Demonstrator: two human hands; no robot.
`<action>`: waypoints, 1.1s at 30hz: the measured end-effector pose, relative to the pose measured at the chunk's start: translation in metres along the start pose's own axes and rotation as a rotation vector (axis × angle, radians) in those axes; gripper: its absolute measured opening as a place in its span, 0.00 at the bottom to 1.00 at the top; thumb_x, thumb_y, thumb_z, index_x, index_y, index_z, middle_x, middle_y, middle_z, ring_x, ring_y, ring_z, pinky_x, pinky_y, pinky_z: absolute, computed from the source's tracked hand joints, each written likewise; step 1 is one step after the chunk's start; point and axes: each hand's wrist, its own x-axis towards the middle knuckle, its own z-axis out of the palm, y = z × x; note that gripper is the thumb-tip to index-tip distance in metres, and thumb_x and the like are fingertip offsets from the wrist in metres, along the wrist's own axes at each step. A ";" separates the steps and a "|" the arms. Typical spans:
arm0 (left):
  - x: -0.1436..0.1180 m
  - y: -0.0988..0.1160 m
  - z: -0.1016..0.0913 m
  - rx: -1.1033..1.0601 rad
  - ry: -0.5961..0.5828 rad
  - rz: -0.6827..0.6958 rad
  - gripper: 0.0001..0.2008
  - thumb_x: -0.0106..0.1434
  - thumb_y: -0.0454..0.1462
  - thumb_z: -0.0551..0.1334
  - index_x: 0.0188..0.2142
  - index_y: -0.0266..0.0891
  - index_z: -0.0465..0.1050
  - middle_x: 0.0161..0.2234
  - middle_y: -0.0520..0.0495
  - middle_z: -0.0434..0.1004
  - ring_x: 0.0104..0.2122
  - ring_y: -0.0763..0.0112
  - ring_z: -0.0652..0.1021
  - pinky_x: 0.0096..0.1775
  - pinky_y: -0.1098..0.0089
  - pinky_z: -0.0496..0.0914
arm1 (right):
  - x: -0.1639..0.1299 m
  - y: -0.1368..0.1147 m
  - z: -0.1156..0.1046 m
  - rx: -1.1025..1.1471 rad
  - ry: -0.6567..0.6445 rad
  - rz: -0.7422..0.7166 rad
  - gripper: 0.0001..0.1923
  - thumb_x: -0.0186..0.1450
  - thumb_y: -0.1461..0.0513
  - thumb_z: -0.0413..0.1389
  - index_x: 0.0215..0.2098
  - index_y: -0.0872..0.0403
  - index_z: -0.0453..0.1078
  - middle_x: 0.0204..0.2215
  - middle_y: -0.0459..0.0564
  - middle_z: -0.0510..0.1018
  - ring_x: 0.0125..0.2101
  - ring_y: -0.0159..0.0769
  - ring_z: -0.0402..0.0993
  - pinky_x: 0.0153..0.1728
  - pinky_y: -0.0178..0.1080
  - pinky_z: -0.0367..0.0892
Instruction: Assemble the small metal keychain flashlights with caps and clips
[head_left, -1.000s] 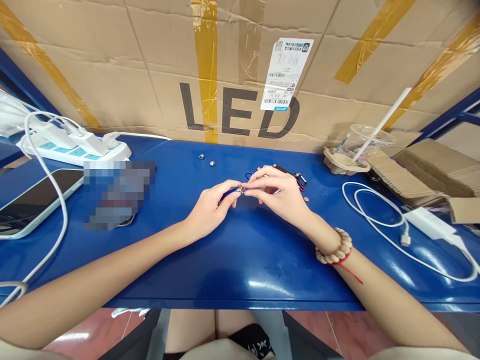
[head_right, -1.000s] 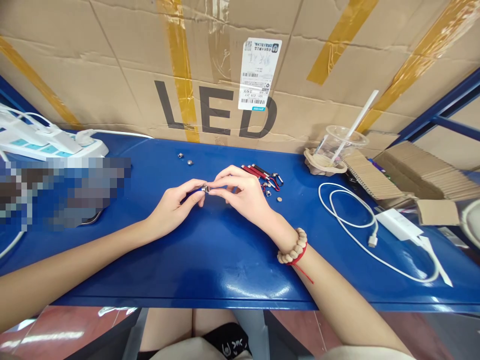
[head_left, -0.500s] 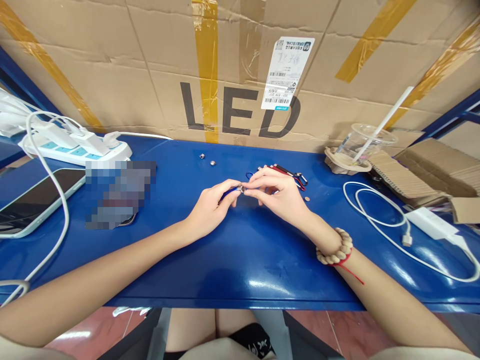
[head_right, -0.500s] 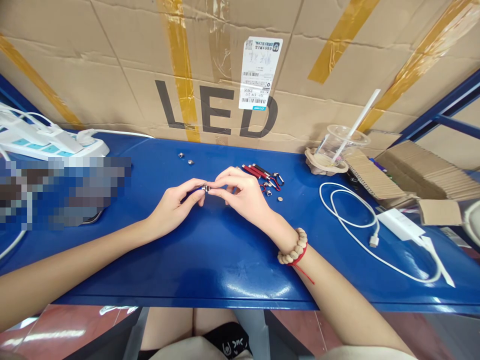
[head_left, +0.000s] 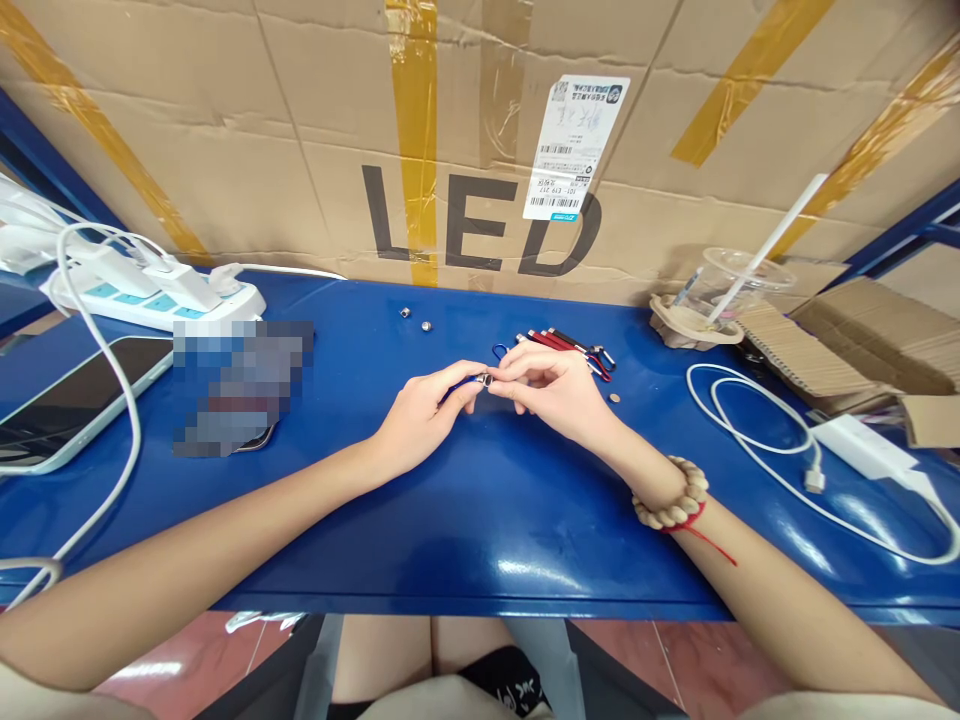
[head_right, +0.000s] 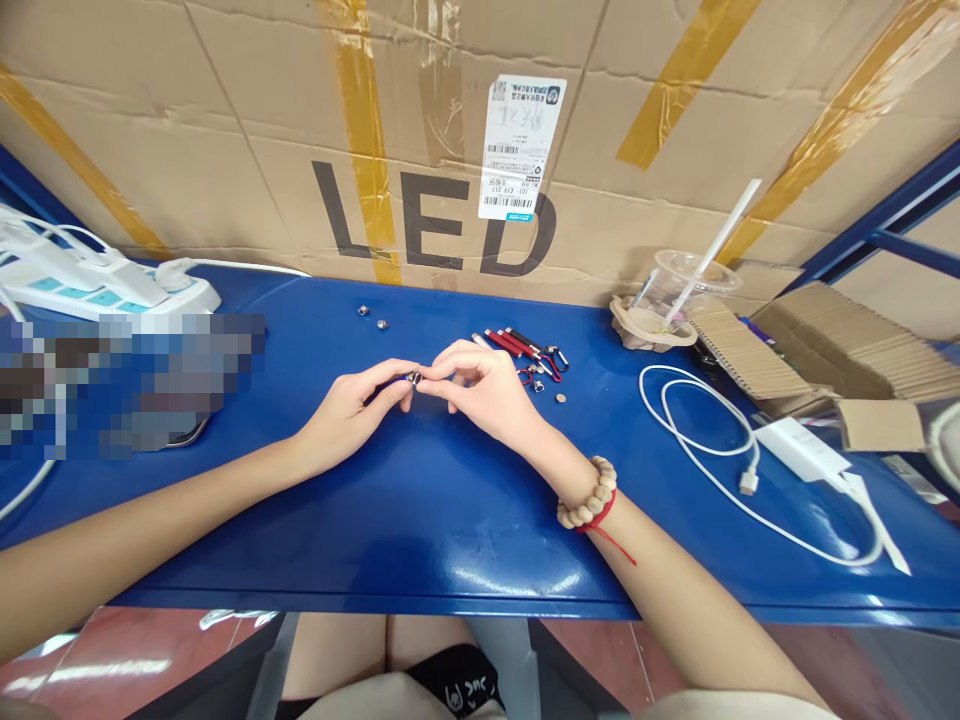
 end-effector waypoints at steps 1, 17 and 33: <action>0.000 -0.001 0.000 0.008 0.000 0.000 0.14 0.67 0.40 0.49 0.46 0.41 0.69 0.26 0.55 0.69 0.29 0.75 0.71 0.36 0.76 0.64 | 0.000 0.000 0.000 0.001 0.001 -0.002 0.10 0.51 0.59 0.65 0.23 0.58 0.73 0.27 0.45 0.71 0.15 0.20 0.66 0.13 0.29 0.64; -0.001 0.002 0.001 -0.077 0.014 -0.023 0.08 0.66 0.41 0.50 0.42 0.40 0.59 0.29 0.54 0.71 0.30 0.74 0.73 0.35 0.74 0.66 | 0.001 -0.005 0.001 0.023 0.006 0.085 0.13 0.51 0.55 0.65 0.27 0.58 0.76 0.29 0.48 0.74 0.15 0.21 0.65 0.13 0.30 0.65; -0.008 -0.005 0.002 0.107 0.014 0.053 0.04 0.64 0.37 0.51 0.33 0.41 0.61 0.34 0.50 0.75 0.33 0.70 0.76 0.36 0.71 0.68 | -0.001 -0.001 0.001 -0.013 -0.096 0.192 0.18 0.46 0.52 0.66 0.23 0.58 0.73 0.25 0.46 0.73 0.13 0.21 0.63 0.13 0.30 0.61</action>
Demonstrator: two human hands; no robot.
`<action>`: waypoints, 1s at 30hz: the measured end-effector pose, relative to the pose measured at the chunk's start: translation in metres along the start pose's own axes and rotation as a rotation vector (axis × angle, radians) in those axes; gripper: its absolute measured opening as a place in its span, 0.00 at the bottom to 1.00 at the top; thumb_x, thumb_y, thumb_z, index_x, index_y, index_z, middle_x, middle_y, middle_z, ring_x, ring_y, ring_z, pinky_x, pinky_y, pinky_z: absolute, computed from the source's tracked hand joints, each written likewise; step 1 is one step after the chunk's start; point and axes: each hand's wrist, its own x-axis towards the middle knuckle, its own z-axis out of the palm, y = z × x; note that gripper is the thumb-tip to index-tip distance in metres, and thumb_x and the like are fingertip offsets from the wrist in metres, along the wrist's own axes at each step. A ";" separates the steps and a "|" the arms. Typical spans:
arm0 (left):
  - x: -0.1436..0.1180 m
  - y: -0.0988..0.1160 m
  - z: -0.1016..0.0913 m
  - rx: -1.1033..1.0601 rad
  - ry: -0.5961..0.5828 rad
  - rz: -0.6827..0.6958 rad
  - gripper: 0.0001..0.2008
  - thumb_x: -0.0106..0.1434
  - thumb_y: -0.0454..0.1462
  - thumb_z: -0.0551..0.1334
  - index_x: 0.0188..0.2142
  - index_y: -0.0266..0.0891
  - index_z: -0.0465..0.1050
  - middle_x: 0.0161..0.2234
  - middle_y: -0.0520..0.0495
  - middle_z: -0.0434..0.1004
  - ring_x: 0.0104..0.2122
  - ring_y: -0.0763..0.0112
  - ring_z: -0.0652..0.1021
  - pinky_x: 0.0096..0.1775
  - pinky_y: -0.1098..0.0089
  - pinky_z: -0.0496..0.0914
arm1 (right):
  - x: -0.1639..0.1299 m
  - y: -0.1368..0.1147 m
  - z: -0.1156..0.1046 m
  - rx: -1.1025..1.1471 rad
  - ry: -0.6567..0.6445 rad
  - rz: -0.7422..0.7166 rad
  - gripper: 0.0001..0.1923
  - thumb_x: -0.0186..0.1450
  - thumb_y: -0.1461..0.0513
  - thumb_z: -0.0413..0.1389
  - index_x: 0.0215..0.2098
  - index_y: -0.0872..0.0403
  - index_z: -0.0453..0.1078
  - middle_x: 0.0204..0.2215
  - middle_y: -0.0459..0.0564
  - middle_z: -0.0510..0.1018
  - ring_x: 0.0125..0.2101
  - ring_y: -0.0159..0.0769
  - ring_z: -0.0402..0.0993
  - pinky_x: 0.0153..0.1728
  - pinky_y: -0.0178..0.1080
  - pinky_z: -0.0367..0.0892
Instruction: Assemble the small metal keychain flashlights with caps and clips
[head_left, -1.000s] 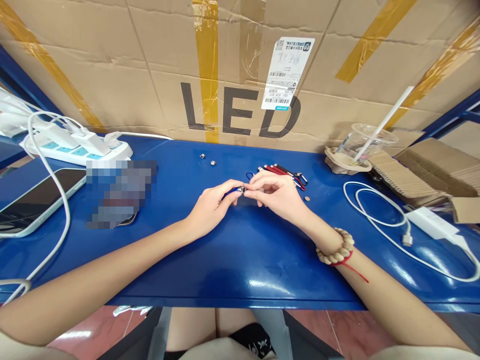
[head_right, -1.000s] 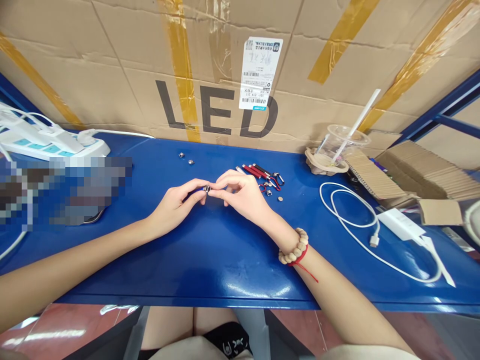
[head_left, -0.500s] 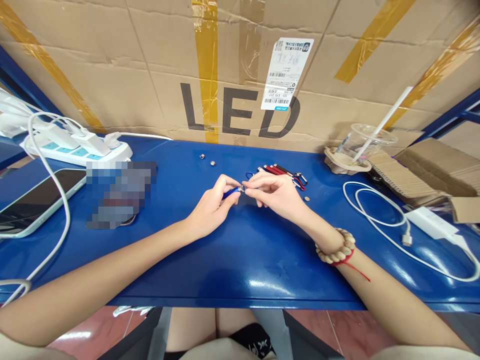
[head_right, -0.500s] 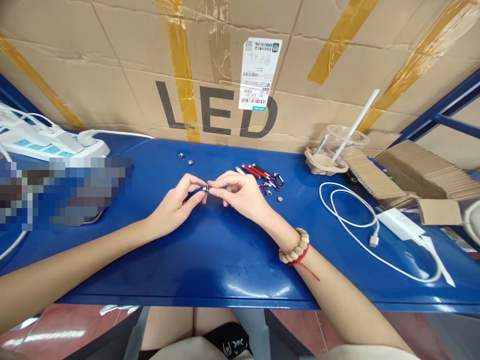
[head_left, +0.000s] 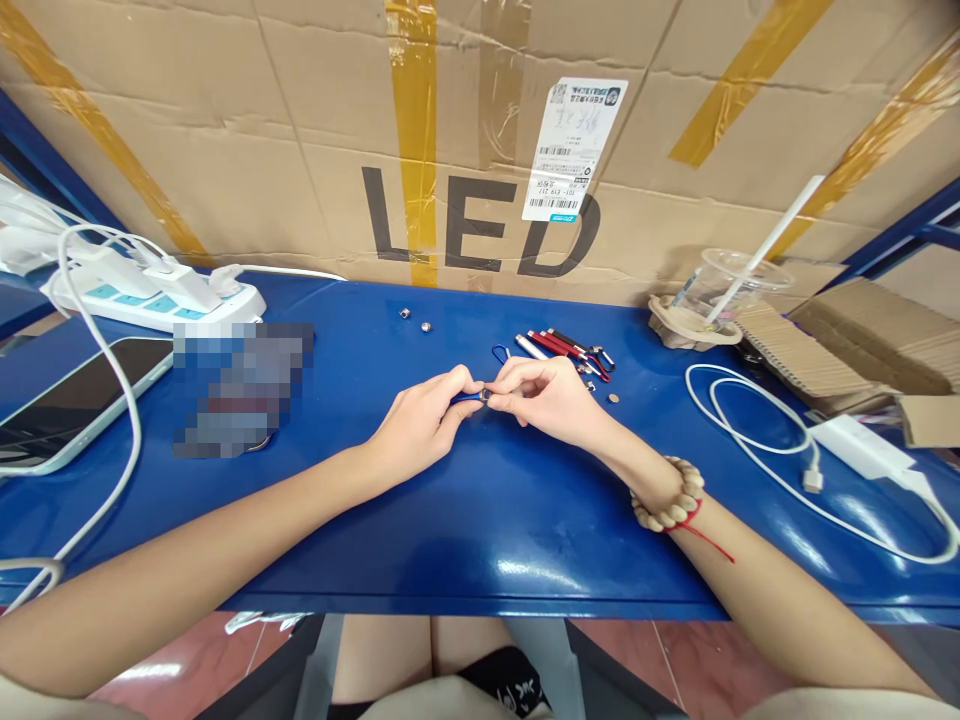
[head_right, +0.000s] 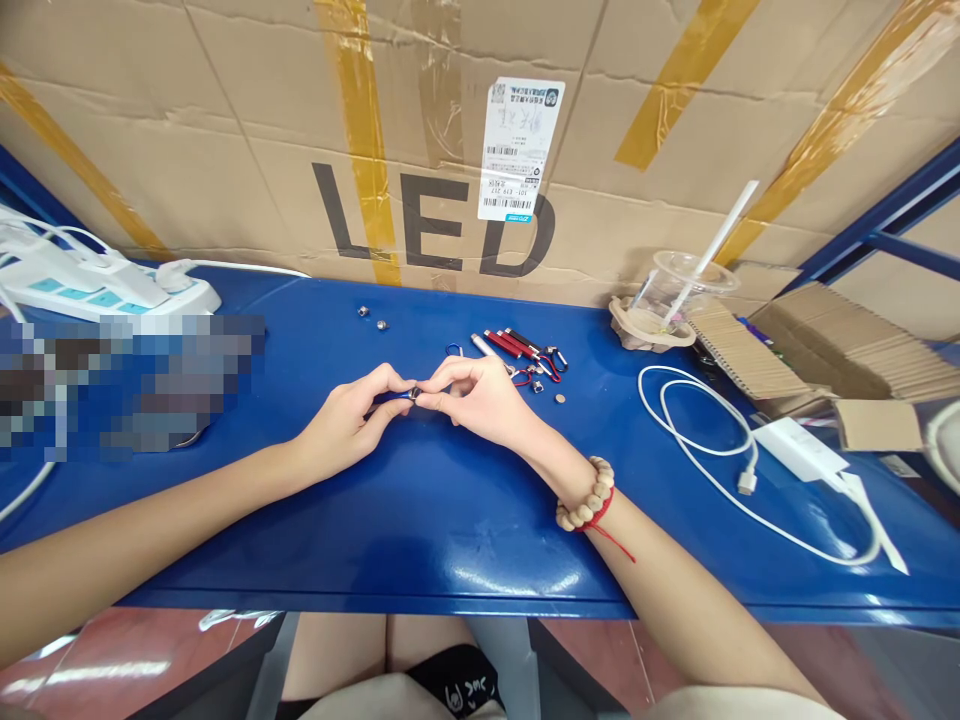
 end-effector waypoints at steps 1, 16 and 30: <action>0.000 0.000 0.000 0.025 0.013 0.015 0.05 0.64 0.37 0.52 0.33 0.41 0.62 0.35 0.49 0.76 0.34 0.70 0.76 0.36 0.71 0.68 | 0.000 0.001 0.000 -0.011 0.000 0.013 0.18 0.46 0.51 0.66 0.23 0.58 0.72 0.25 0.46 0.73 0.13 0.21 0.63 0.12 0.30 0.59; 0.001 -0.001 0.003 0.068 0.114 0.024 0.04 0.63 0.37 0.56 0.33 0.40 0.68 0.35 0.50 0.77 0.35 0.70 0.76 0.37 0.72 0.69 | -0.002 -0.005 0.005 -0.078 0.038 0.135 0.21 0.48 0.48 0.63 0.21 0.58 0.69 0.14 0.42 0.66 0.13 0.22 0.57 0.14 0.30 0.51; 0.002 0.000 0.002 -0.002 0.085 -0.010 0.06 0.64 0.38 0.55 0.39 0.42 0.68 0.39 0.51 0.76 0.40 0.70 0.76 0.41 0.71 0.69 | -0.001 -0.007 0.004 0.029 0.043 0.242 0.19 0.43 0.51 0.67 0.19 0.57 0.68 0.11 0.40 0.66 0.12 0.22 0.58 0.14 0.30 0.55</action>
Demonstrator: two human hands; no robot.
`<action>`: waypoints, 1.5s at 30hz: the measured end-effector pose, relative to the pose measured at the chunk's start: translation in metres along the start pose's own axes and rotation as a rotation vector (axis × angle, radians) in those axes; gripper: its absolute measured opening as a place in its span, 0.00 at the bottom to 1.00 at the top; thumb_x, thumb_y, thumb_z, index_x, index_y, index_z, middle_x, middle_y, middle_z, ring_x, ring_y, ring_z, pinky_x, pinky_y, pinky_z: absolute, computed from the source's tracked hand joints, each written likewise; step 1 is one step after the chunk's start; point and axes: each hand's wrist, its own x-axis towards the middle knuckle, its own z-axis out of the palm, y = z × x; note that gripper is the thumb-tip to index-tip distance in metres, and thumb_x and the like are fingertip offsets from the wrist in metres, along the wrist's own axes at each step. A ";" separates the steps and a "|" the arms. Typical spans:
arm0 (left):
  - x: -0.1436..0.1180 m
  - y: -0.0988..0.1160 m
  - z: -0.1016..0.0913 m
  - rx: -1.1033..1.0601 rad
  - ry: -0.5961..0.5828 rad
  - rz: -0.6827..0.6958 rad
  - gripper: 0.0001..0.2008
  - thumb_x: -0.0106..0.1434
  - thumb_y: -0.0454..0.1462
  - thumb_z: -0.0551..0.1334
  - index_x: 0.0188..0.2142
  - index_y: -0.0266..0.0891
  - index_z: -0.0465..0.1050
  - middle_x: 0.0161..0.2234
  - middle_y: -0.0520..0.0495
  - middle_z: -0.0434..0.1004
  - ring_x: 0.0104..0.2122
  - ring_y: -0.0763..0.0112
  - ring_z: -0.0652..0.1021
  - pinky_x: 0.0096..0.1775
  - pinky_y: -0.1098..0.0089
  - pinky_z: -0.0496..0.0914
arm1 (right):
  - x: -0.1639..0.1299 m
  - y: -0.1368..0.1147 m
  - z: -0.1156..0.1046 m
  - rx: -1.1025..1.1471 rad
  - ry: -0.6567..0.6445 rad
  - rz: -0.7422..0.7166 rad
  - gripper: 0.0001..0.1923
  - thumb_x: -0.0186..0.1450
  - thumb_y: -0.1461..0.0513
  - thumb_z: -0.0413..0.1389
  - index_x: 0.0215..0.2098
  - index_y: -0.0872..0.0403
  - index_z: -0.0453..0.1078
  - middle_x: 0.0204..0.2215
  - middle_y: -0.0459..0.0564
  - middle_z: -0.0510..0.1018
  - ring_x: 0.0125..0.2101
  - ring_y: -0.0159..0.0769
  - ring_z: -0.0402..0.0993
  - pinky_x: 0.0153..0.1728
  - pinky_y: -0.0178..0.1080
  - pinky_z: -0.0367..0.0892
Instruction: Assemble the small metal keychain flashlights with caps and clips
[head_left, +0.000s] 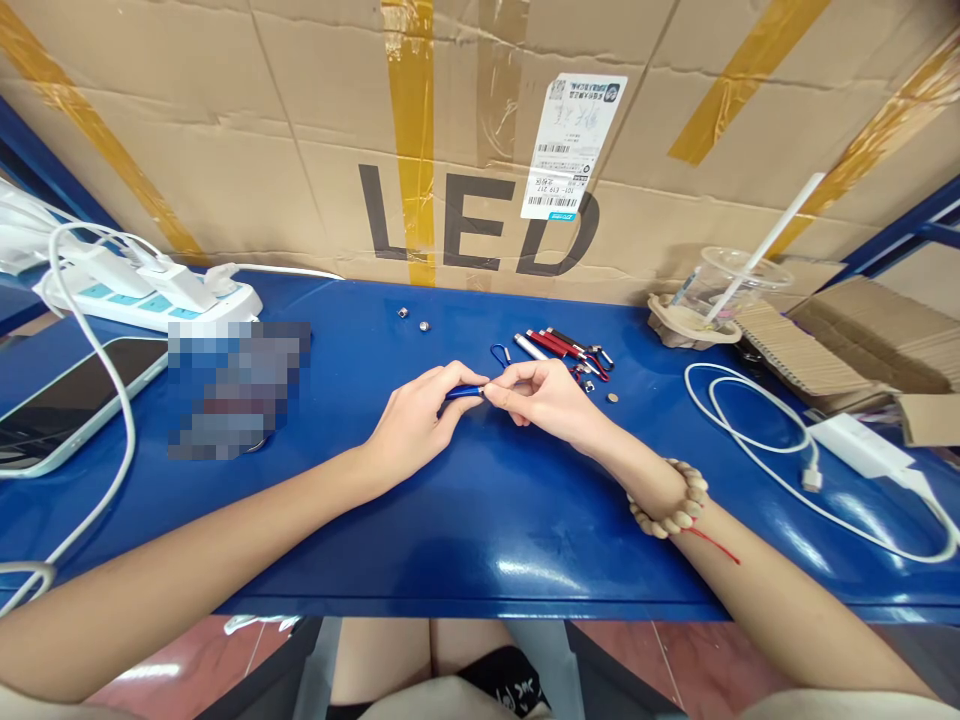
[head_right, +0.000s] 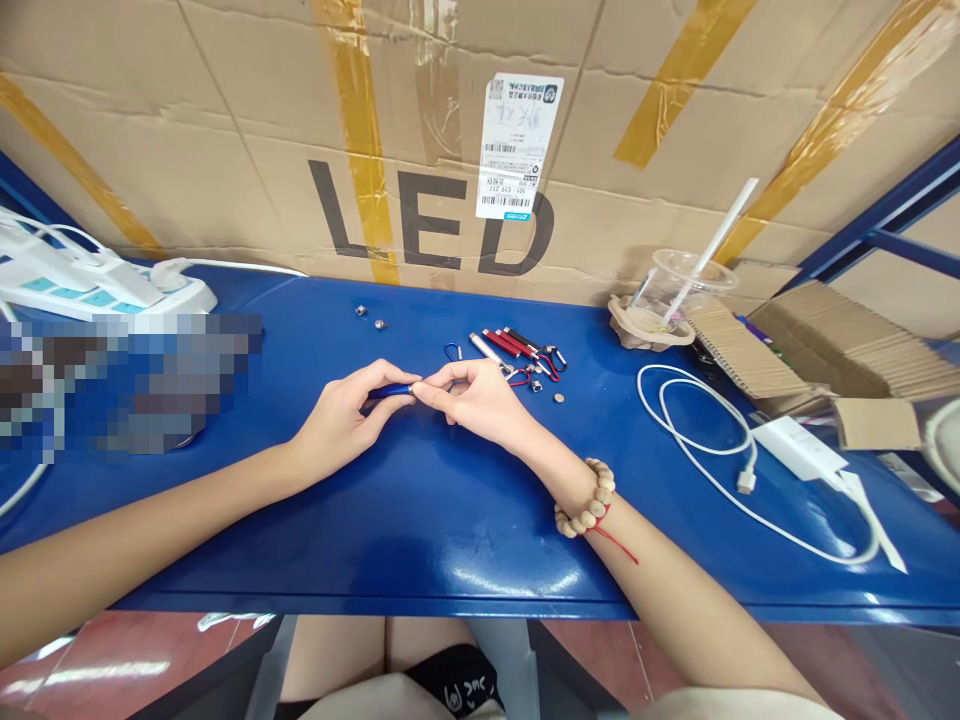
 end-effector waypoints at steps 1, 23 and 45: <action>0.000 0.000 0.000 -0.010 0.003 -0.011 0.05 0.63 0.38 0.55 0.39 0.42 0.68 0.39 0.51 0.76 0.40 0.70 0.76 0.41 0.71 0.69 | 0.000 0.000 0.000 0.005 0.000 -0.005 0.20 0.43 0.51 0.66 0.19 0.57 0.67 0.12 0.40 0.66 0.12 0.22 0.58 0.14 0.29 0.55; 0.006 0.007 -0.005 -0.120 -0.139 -0.026 0.09 0.65 0.38 0.49 0.37 0.38 0.65 0.24 0.55 0.68 0.25 0.76 0.70 0.32 0.76 0.64 | 0.003 0.000 -0.019 -0.262 0.002 -0.601 0.07 0.55 0.58 0.63 0.26 0.54 0.77 0.27 0.46 0.73 0.19 0.23 0.65 0.20 0.31 0.65; 0.001 -0.001 0.000 -0.076 -0.048 0.040 0.03 0.62 0.36 0.56 0.32 0.40 0.64 0.34 0.51 0.76 0.36 0.70 0.77 0.36 0.73 0.69 | 0.001 -0.001 -0.011 -0.273 0.027 -0.278 0.08 0.49 0.60 0.65 0.23 0.57 0.75 0.22 0.46 0.74 0.20 0.26 0.63 0.21 0.33 0.59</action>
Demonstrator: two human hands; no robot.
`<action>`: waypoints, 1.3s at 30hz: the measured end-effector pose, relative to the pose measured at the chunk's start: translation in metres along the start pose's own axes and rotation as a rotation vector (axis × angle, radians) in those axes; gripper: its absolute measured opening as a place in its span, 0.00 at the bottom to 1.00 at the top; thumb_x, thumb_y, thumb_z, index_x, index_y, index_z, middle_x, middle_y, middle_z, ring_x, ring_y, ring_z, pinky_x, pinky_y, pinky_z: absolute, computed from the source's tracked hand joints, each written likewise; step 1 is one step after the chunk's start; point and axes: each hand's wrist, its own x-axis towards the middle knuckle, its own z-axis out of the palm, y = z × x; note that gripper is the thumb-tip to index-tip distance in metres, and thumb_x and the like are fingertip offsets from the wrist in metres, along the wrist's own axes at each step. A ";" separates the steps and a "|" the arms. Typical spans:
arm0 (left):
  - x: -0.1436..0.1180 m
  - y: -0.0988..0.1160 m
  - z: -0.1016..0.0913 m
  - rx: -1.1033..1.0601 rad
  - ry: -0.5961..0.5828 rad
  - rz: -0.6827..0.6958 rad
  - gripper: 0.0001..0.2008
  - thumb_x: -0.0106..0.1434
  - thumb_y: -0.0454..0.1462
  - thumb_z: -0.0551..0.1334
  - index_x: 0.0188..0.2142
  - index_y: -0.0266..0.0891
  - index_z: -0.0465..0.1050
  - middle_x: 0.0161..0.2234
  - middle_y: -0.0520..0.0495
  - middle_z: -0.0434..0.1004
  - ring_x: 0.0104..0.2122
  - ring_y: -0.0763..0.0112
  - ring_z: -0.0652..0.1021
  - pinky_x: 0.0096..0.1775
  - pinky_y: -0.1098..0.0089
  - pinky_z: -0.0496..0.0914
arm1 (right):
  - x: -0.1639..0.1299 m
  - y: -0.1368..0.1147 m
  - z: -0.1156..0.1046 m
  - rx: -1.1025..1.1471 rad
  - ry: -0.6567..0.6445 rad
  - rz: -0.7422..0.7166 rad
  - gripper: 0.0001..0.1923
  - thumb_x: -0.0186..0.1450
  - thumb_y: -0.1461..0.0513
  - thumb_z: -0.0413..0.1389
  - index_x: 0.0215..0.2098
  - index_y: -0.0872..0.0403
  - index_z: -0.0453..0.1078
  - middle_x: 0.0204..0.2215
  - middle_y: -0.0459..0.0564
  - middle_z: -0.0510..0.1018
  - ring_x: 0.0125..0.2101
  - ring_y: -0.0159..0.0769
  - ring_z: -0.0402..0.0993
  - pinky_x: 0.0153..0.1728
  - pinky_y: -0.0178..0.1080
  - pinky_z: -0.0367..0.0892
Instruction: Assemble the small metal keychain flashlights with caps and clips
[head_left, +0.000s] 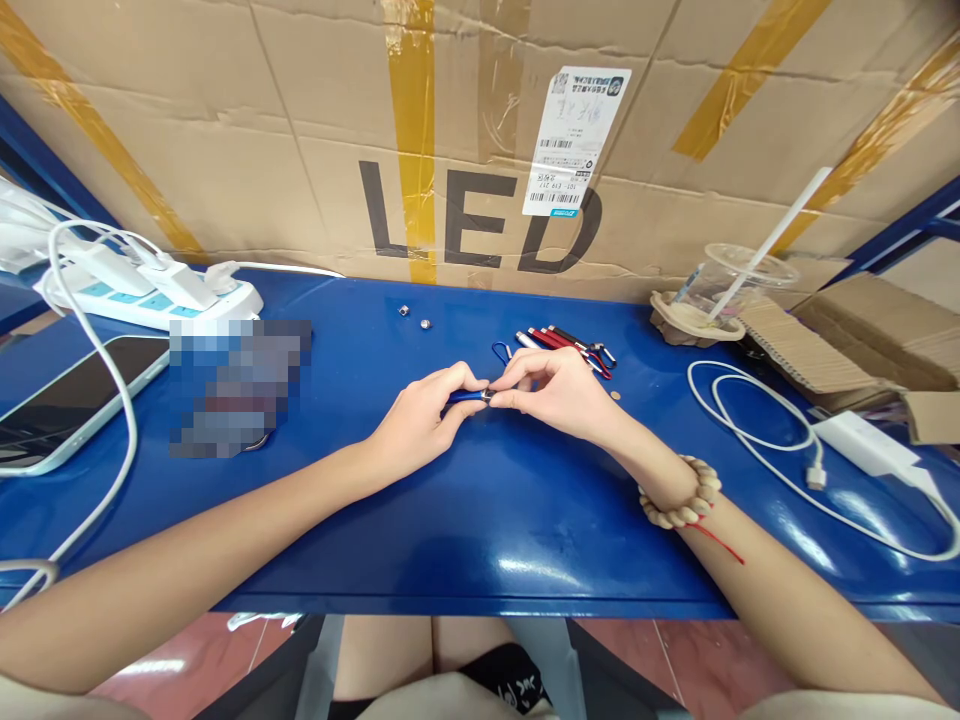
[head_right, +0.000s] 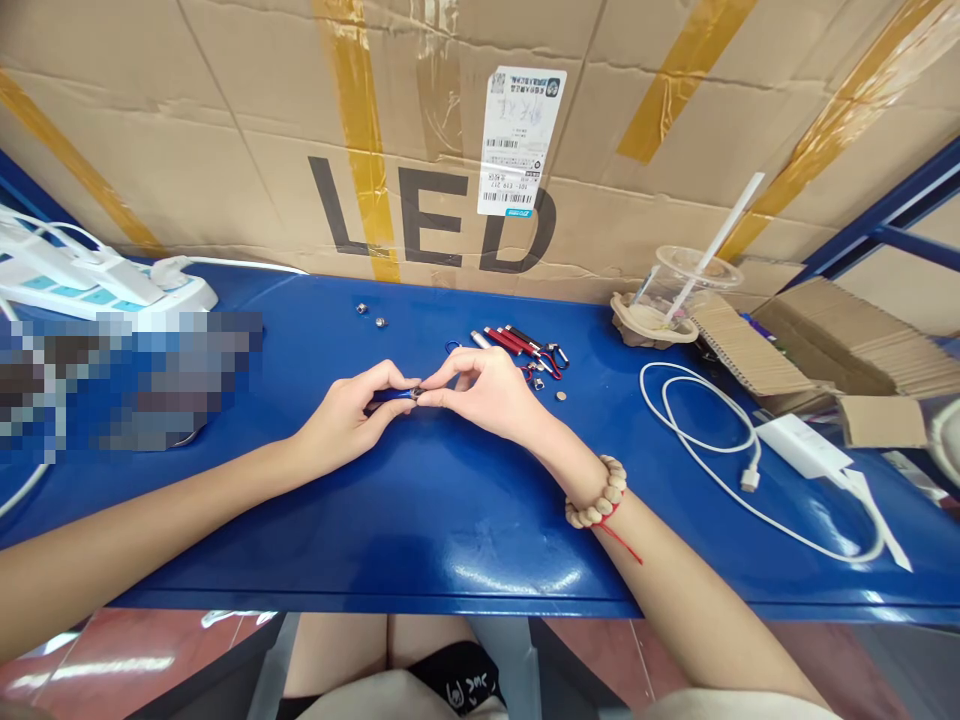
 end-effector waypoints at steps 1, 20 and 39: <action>0.000 0.000 0.000 0.008 0.022 0.010 0.03 0.62 0.36 0.56 0.31 0.39 0.64 0.33 0.51 0.76 0.36 0.69 0.77 0.36 0.72 0.70 | 0.000 0.000 0.001 0.017 0.004 0.016 0.09 0.49 0.59 0.65 0.22 0.57 0.75 0.22 0.46 0.74 0.19 0.25 0.63 0.21 0.33 0.59; 0.005 0.006 -0.002 -0.043 0.037 0.010 0.08 0.66 0.37 0.51 0.41 0.38 0.67 0.25 0.54 0.71 0.27 0.76 0.73 0.34 0.77 0.67 | -0.001 0.001 0.006 0.157 0.078 0.030 0.16 0.51 0.55 0.65 0.32 0.57 0.72 0.27 0.45 0.75 0.16 0.22 0.65 0.17 0.29 0.60; 0.005 0.008 -0.005 -0.053 -0.041 -0.019 0.09 0.66 0.37 0.48 0.37 0.37 0.65 0.23 0.56 0.66 0.24 0.77 0.68 0.32 0.77 0.64 | 0.001 0.007 0.002 0.101 0.094 -0.171 0.13 0.52 0.54 0.64 0.30 0.55 0.77 0.31 0.48 0.73 0.17 0.22 0.66 0.17 0.31 0.66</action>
